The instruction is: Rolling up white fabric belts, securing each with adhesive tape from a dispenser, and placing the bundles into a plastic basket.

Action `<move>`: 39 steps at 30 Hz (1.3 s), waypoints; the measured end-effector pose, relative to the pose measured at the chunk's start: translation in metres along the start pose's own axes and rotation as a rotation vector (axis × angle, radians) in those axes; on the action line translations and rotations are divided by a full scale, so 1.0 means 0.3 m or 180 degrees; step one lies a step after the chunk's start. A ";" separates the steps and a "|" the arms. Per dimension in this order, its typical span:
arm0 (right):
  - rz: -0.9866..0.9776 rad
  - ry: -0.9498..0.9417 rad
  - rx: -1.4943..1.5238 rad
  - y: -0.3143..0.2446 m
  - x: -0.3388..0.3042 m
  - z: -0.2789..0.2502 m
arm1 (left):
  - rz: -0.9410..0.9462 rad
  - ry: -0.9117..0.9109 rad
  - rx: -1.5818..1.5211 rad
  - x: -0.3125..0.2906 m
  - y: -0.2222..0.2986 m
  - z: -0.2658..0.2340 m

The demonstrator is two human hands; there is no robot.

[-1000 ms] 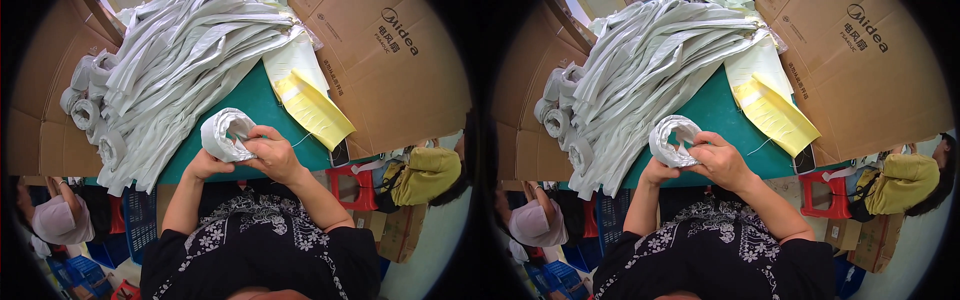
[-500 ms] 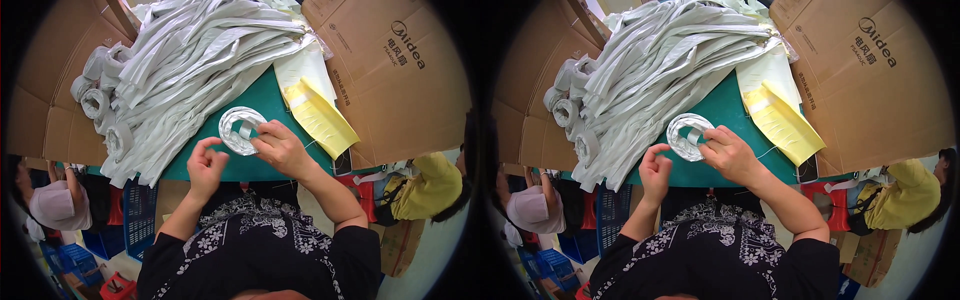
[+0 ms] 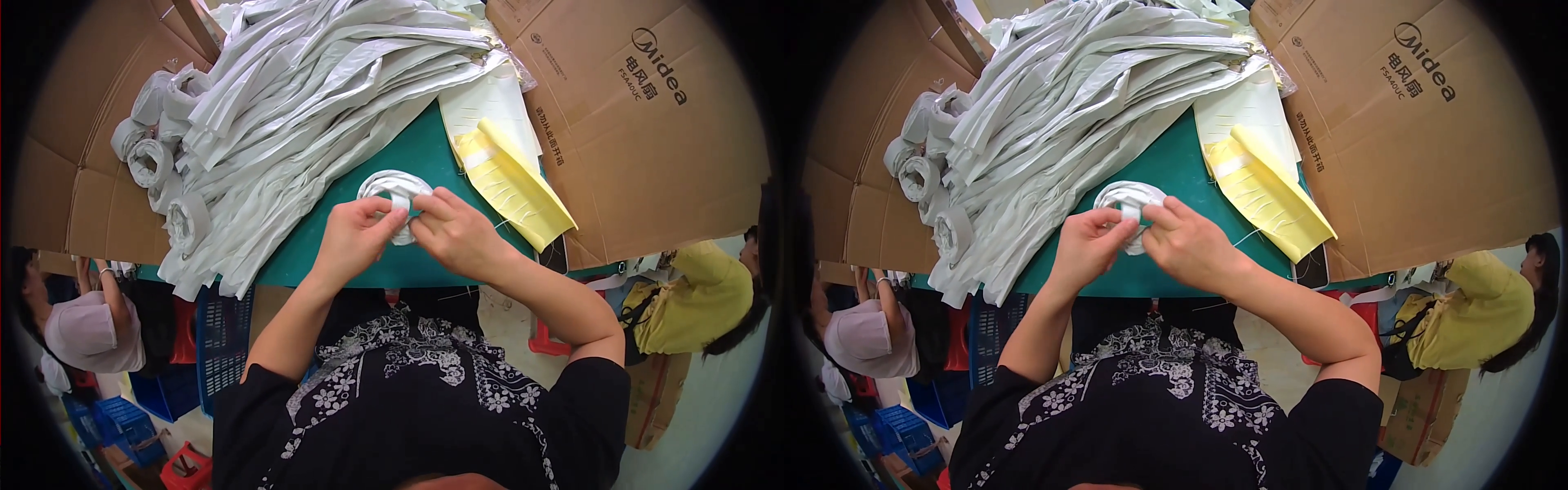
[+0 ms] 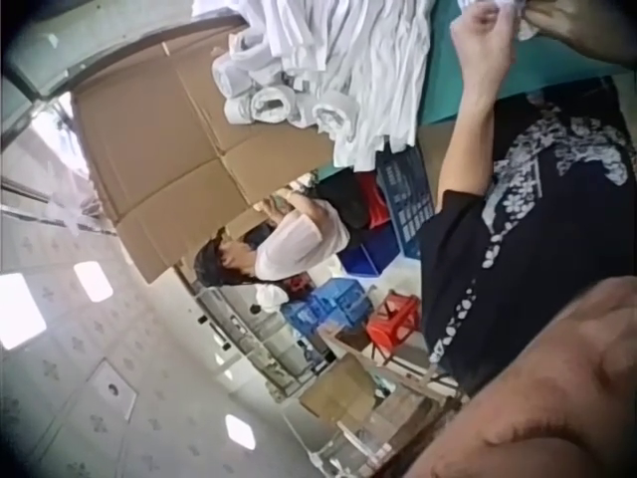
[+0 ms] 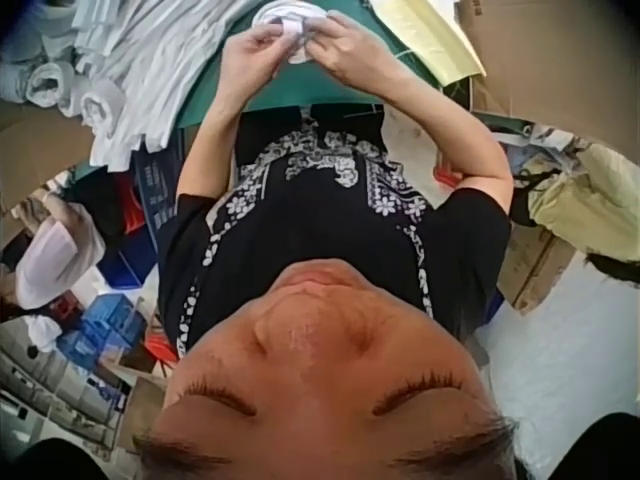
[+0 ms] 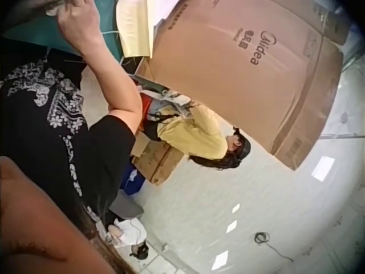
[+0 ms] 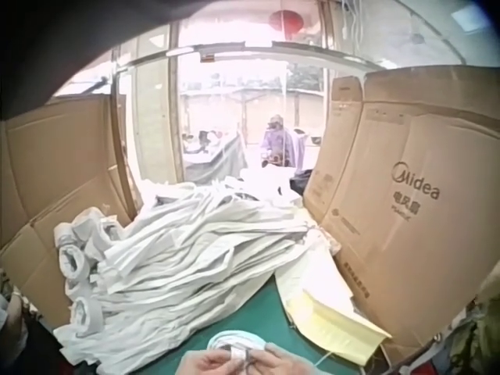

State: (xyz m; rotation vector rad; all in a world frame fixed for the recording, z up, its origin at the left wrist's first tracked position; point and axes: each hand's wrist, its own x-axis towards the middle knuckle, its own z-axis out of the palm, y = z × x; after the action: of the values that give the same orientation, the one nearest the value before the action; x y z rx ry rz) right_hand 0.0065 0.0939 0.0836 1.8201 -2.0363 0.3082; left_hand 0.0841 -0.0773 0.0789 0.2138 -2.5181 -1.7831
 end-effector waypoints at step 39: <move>0.4038 -0.1221 0.5609 -0.023 -0.037 0.102 | 0.3603 -0.1134 0.2520 0.047 -0.067 -0.132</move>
State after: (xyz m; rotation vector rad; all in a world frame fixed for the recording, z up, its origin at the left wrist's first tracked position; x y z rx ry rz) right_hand 0.0099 0.0904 0.0506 0.3908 -3.1381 2.9028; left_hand 0.0766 -0.1227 0.0728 -1.3020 -2.4711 -0.3970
